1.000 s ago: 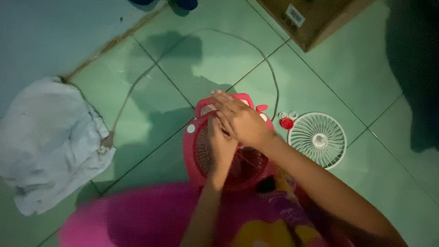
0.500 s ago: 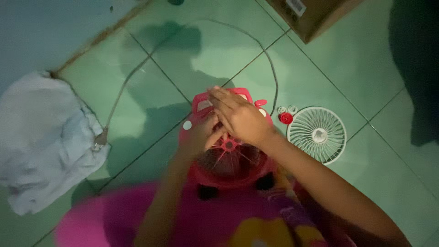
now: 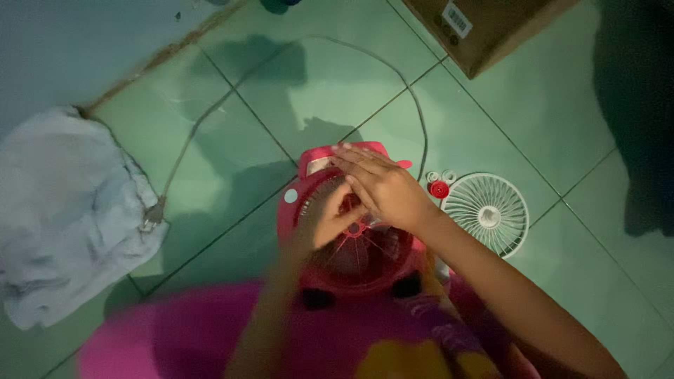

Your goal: The person uses a screwdriver to remove screws from the front grille of a pink toy electric fan. They detach the grille, set it aside, and continue unscrewing the central hub to remove the fan blades. The person then reattaches the grille and tightens the screws to reassemble the fan.

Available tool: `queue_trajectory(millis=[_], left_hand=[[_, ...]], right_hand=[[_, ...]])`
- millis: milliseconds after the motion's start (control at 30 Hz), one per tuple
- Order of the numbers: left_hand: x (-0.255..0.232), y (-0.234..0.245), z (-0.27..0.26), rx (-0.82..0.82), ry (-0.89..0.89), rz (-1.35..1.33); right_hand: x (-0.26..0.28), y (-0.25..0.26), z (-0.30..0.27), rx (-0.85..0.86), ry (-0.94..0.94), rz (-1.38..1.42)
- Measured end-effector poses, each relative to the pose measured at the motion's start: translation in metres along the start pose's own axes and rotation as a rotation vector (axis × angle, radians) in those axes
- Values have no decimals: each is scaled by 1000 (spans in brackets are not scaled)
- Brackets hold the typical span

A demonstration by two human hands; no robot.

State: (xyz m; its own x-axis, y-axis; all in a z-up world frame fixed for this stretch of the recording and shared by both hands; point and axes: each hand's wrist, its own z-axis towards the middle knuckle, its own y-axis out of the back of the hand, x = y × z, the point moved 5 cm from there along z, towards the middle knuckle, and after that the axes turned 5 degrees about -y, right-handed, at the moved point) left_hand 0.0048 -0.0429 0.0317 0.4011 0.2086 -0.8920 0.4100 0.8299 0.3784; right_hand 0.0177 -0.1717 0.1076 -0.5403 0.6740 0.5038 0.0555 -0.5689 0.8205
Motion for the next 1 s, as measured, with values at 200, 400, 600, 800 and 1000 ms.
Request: queue_trajectory(millis=[200, 400, 600, 800, 1000], left_hand=[[25, 15, 2, 286, 295, 38], [18, -5, -8, -148, 101, -39], [-5, -23, -19, -592, 288, 191], [-12, 6, -11, -3, -145, 9], [43, 3, 0, 244, 270, 12]], right_hand=[[7, -2, 2, 32, -2, 27], [2, -7, 1, 78, -32, 25], [13, -9, -2, 40, 3, 140], [8, -7, -6, 78, 86, -27], [-2, -5, 6, 101, 131, -37]])
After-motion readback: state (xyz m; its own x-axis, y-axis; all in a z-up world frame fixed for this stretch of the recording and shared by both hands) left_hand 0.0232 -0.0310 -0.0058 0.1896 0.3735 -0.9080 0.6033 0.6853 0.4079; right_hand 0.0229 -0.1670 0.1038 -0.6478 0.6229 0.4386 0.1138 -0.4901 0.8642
